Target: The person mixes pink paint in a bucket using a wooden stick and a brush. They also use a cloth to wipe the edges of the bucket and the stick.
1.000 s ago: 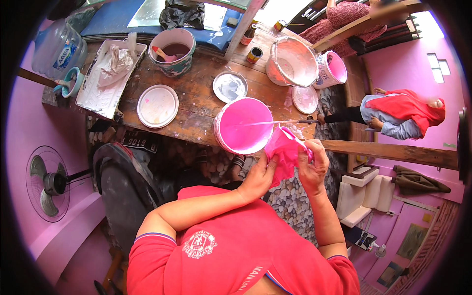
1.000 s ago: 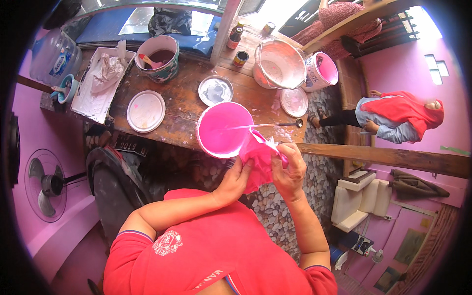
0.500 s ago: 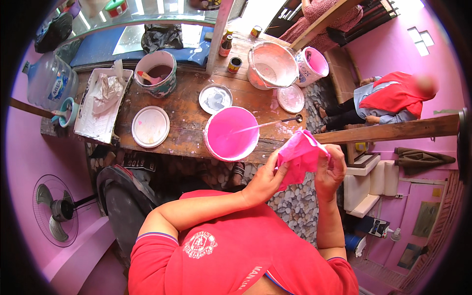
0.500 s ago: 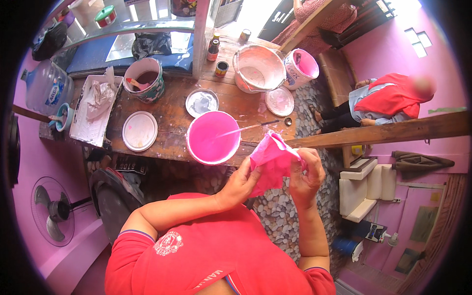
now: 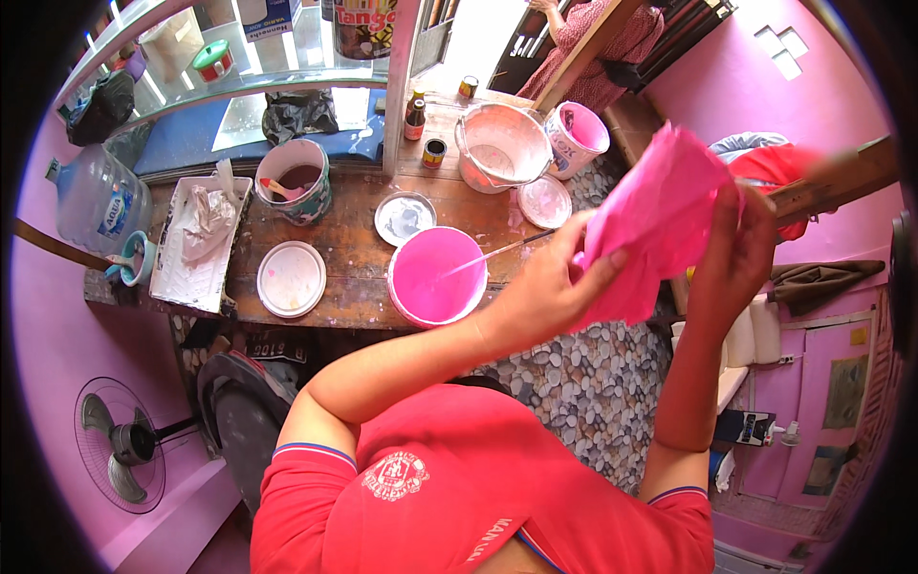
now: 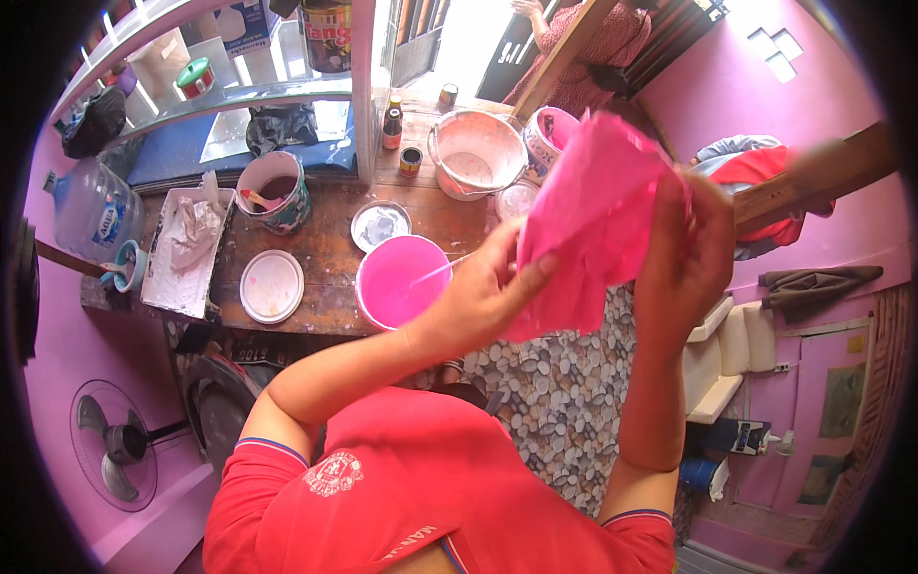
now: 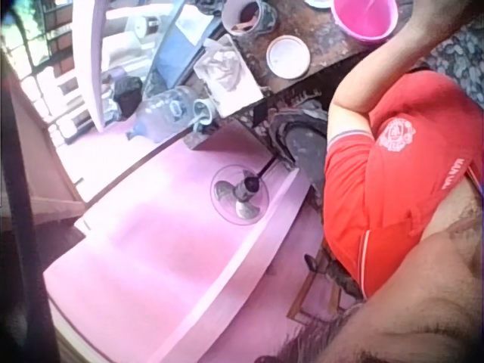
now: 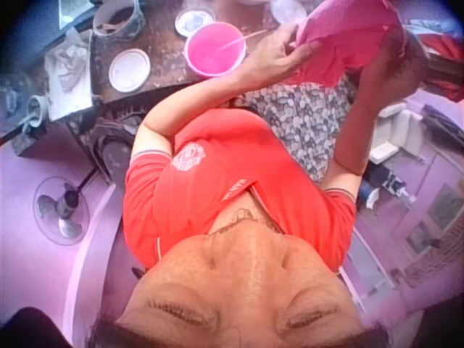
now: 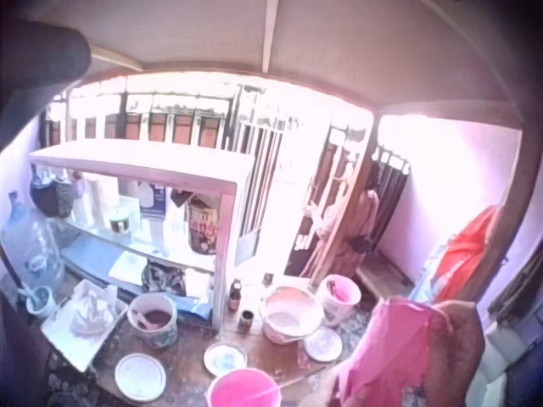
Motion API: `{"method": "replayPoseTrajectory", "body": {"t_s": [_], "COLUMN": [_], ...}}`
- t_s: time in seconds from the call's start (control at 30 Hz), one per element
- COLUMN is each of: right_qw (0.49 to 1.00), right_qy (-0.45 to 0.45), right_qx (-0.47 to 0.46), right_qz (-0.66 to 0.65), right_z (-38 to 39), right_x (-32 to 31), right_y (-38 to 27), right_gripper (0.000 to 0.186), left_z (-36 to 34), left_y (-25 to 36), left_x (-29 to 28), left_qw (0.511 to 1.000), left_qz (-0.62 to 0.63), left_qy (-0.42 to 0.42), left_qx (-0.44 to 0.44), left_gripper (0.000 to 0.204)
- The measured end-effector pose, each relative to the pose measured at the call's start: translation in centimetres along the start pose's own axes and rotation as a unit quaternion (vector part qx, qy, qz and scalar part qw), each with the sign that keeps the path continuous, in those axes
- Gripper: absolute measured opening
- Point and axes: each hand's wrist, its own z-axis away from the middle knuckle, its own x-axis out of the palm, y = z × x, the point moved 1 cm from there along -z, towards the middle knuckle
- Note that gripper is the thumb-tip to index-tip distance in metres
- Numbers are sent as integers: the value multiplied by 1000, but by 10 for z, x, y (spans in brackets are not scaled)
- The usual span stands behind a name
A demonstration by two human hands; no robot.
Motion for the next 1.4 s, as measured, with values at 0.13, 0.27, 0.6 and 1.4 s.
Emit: {"method": "replayPoseTrajectory", "body": {"t_s": [0.13,0.27,0.6,1.4], "right_qw": [1000,994,991,982], "right_qy": [12,23,-24,-79], "right_qx": [26,29,34,171], "right_qz": [5,-104,-124,-2], "right_z": [-52,-89,-116,-115], "right_x": [21,52,137,225], "right_y": [-9,-3,55,203], "right_gripper": [19,21,13,17], "left_z": [-43,-68,-22,213], "left_y": [8,32,6,-46], "left_x": [-29,-69,-196,-201], "left_qw": [998,995,949,896], "left_qz": [-40,-95,-211,-86], "left_qy": [-19,-31,229,419], "left_qx": [36,22,41,-118], "left_gripper": [58,64,48,32]}}
